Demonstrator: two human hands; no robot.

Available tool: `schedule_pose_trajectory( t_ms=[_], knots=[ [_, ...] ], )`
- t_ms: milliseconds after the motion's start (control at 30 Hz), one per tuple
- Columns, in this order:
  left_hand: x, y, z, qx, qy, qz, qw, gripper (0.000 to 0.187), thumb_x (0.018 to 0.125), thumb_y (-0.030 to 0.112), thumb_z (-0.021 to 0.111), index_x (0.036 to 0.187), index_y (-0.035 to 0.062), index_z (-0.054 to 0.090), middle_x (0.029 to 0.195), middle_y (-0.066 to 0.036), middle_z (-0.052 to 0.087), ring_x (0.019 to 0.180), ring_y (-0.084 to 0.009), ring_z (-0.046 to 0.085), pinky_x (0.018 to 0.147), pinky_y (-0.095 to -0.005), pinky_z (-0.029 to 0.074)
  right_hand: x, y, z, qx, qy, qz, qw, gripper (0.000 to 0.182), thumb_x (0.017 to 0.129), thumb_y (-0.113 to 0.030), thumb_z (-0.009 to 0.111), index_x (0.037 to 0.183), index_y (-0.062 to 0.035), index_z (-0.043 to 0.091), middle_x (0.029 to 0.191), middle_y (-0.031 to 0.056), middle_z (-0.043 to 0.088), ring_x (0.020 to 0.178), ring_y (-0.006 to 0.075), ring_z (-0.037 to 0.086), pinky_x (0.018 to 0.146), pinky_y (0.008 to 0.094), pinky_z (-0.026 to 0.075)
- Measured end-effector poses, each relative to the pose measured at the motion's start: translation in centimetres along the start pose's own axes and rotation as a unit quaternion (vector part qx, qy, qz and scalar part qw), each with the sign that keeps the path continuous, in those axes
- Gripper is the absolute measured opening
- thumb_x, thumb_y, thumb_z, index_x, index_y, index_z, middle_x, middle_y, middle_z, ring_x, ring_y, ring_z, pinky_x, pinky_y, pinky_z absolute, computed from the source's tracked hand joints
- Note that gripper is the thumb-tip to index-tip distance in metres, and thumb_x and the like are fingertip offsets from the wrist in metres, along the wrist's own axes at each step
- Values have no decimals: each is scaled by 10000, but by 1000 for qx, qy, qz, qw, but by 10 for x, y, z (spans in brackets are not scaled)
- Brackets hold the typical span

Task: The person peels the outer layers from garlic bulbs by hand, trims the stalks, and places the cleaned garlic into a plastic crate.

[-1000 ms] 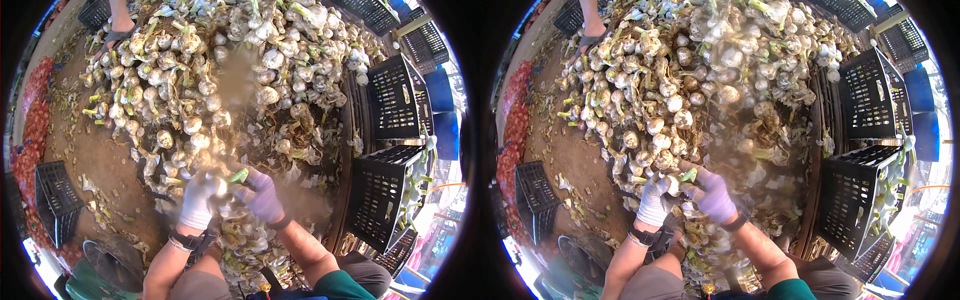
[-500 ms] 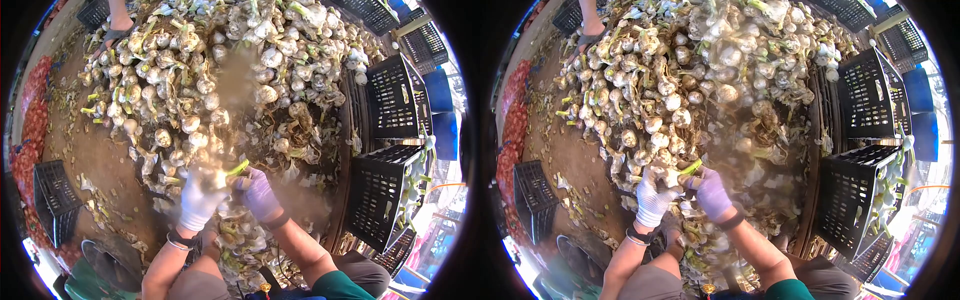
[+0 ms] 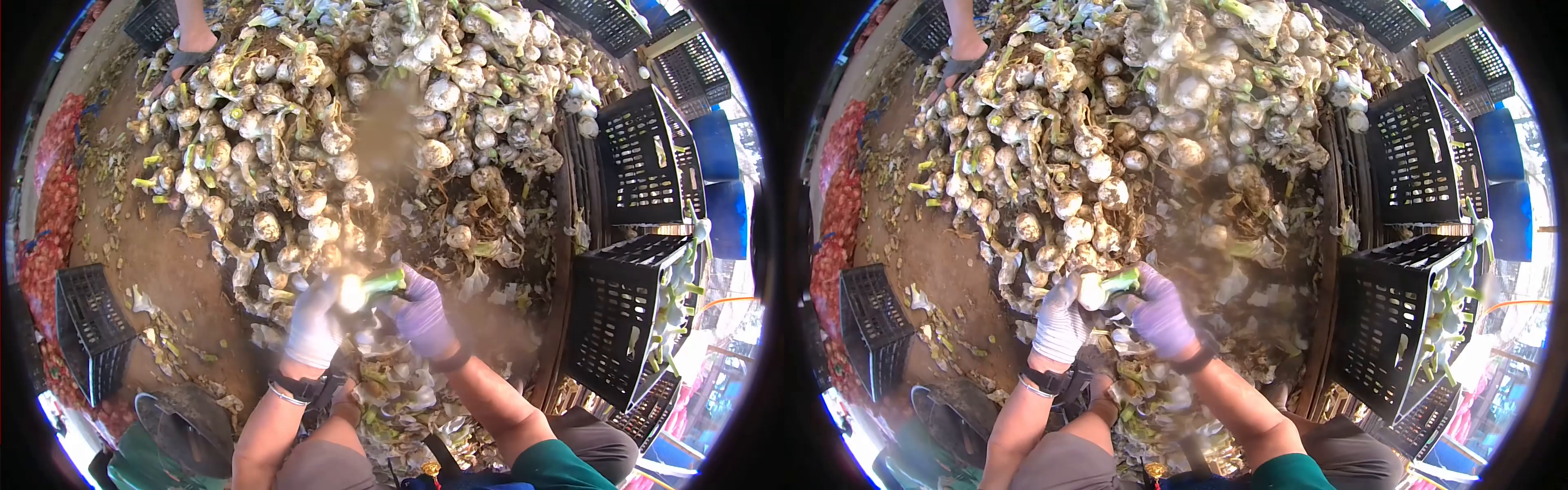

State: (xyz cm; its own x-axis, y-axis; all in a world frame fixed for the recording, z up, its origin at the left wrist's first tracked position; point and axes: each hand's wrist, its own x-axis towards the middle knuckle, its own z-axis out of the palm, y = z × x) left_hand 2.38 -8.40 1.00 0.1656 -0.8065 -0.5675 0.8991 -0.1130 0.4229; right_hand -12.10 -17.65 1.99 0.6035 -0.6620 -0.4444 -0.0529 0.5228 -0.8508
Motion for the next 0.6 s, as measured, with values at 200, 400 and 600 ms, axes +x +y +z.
schedule_pose_trajectory(
  t_ms=[200,400,600],
  knots=[
    [-5,-25,-11,552,62,251,793,590,762,320,791,1174,-38,569,941,-50,644,809,-96,567,759,-259,490,-8,-9,-7,155,-26,116,981,466,806,56,632,1258,52,517,933,60,678,809,81,622,707,205,501],
    [-25,-15,-15,532,62,149,831,364,753,179,720,1074,22,653,933,-97,672,734,-152,643,700,-255,525,-15,-3,-11,-7,-129,70,989,382,796,39,654,1175,5,618,981,63,689,863,81,610,755,229,496],
    [-18,-36,-26,203,103,77,971,758,666,547,756,1051,-90,610,836,-86,662,634,-133,633,526,-210,511,-10,-12,-12,-35,-211,17,977,353,818,-13,677,1167,-16,623,1034,71,687,943,108,607,845,273,490]
  ],
)
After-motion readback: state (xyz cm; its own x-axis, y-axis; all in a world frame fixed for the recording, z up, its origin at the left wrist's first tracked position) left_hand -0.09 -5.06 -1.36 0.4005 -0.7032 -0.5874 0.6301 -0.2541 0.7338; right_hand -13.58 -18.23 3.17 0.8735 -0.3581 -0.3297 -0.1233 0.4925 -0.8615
